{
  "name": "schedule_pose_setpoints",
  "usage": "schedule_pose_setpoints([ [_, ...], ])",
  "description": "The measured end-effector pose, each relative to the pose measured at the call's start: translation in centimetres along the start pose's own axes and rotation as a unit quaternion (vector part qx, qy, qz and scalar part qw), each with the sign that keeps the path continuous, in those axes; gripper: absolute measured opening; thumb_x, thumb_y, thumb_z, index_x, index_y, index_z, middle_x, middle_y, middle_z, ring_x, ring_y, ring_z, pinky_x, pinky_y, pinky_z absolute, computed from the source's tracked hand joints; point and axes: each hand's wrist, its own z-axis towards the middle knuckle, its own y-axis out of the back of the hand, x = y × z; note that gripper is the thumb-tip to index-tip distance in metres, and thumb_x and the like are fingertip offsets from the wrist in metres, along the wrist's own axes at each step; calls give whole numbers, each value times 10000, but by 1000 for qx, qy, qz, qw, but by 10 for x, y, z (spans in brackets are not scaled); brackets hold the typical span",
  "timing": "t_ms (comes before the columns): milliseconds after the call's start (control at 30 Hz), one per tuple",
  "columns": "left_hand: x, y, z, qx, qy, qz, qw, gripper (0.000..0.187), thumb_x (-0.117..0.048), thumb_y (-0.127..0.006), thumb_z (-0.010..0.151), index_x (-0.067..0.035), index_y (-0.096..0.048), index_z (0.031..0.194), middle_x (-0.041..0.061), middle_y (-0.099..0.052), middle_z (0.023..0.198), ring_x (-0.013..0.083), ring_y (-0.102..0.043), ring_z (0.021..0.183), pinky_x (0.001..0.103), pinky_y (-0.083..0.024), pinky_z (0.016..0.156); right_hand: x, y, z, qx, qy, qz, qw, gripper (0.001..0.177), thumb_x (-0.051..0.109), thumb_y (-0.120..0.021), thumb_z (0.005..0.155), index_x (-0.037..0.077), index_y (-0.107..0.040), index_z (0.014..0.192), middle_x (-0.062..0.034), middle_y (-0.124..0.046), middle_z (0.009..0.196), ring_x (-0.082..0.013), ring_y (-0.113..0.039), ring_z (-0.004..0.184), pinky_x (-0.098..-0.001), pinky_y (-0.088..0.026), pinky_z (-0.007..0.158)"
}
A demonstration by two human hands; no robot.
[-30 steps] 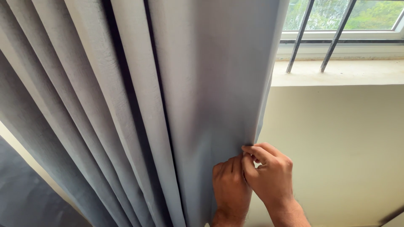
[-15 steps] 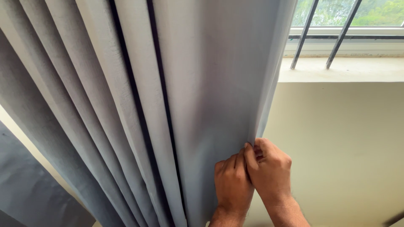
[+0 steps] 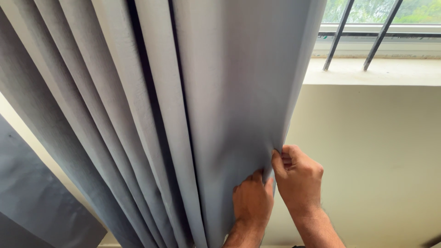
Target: The person adjusts a gray curtain by hand, smoothing the fabric and aligning the folds along the edge. They repeatedly pinch and pull the curtain material to create neat pleats and ensure the curtain hangs straight.
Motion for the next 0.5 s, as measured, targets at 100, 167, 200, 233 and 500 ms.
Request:
schedule_pose_setpoints([
  [100, -5, 7, 0, -167, -83, -67, 980, 284, -236, -717, 910, 8, -720, 1056, 177, -755, 822, 349, -728, 702, 500, -571, 649, -1, -1, -1, 3, -16, 7, 1000, 117, 122, -738, 911, 7, -736, 935, -90, -784, 808, -181, -782, 704, -302, -638, 674],
  [167, -4, 5, 0, -188, -111, -86, 972, 198, -141, -669, 923, -31, -737, 1074, 135, -764, 806, 310, -732, 678, 450, -592, 614, -2, -4, -3, 7, -2, 10, 1000, 96, 109, -741, 897, 16, -738, 921, -85, -790, 810, -179, -789, 723, -300, -639, 689],
  [200, 0, 1, 0, -187, -110, -86, 972, 198, -141, -669, 923, -31, -737, 1074, 135, -764, 806, 310, -732, 678, 450, -592, 614, -1, -4, -3, 8, -3, 11, 1000, 96, 109, -741, 897, 16, -738, 921, -85, -790, 810, -179, -789, 723, -300, -639, 689],
  [233, 4, -2, 1, -162, -102, -70, 979, 164, -125, -657, 942, -44, -740, 1058, 131, -758, 788, 300, -732, 665, 437, -595, 613, 0, -4, -3, 20, -8, 2, 1000, 96, 113, -742, 891, 20, -739, 916, -81, -790, 808, -178, -789, 724, -302, -637, 686],
  [500, 5, 4, -1, -28, -20, -50, 998, 219, -102, -577, 995, -89, -728, 1152, 155, -732, 736, 331, -717, 641, 470, -586, 613, -2, -7, -5, 77, -68, -32, 994, 113, 127, -722, 885, 41, -752, 952, -67, -796, 801, -172, -790, 735, -308, -633, 719],
])
